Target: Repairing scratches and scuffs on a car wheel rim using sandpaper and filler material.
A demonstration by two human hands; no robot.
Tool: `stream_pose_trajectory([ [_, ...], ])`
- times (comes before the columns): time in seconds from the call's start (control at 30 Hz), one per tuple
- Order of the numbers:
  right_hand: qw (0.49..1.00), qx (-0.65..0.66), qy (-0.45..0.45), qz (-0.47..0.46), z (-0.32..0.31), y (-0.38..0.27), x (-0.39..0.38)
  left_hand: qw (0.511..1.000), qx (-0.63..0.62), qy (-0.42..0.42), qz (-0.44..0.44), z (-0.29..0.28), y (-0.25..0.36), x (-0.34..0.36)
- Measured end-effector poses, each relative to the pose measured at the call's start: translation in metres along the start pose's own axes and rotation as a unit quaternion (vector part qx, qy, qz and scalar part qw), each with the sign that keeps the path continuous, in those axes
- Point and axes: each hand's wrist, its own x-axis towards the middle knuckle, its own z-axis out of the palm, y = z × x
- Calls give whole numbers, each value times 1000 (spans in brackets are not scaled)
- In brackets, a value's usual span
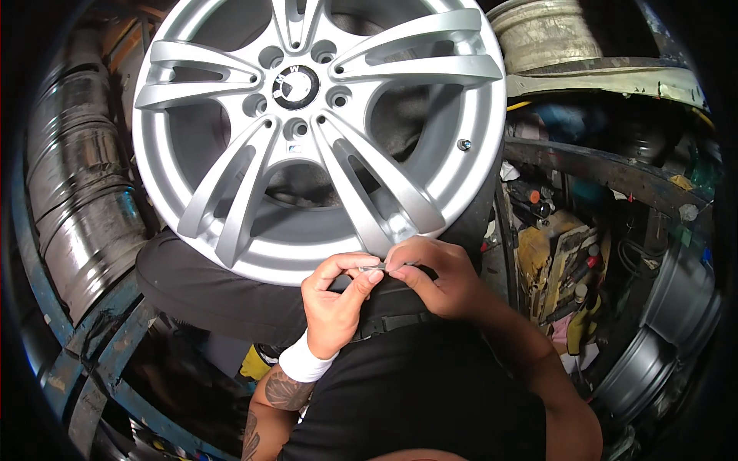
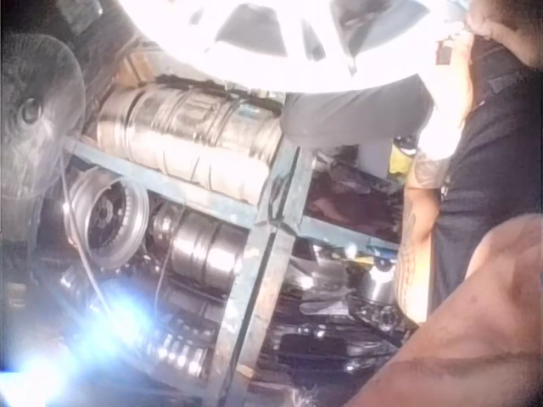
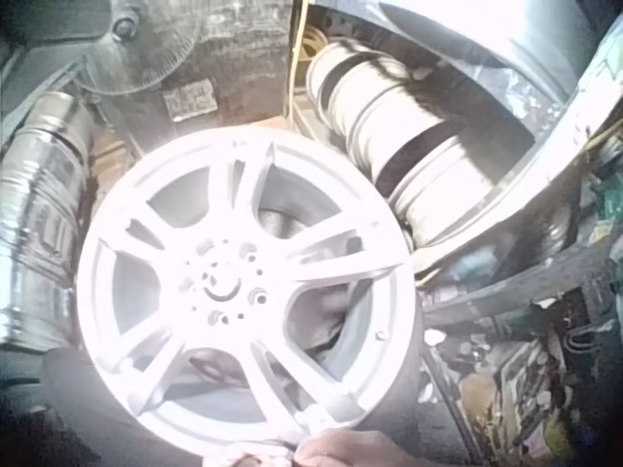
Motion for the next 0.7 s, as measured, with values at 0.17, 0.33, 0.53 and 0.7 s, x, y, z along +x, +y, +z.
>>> stream_pose_trajectory([
  [0.17,981,-138,9,-139,3,2,-7,993,51,0,104,2,-4,4],
  [0.33,1000,0,27,10,7,1,-17,991,81,-11,110,3,-2,5],
  [0.53,920,348,-57,171,-2,-1,-14,999,-23,-21,45,2,-1,6],
  [0.7,915,345,-93,186,3,-7,-13,990,-136,-2,20,-2,-5,6],
])
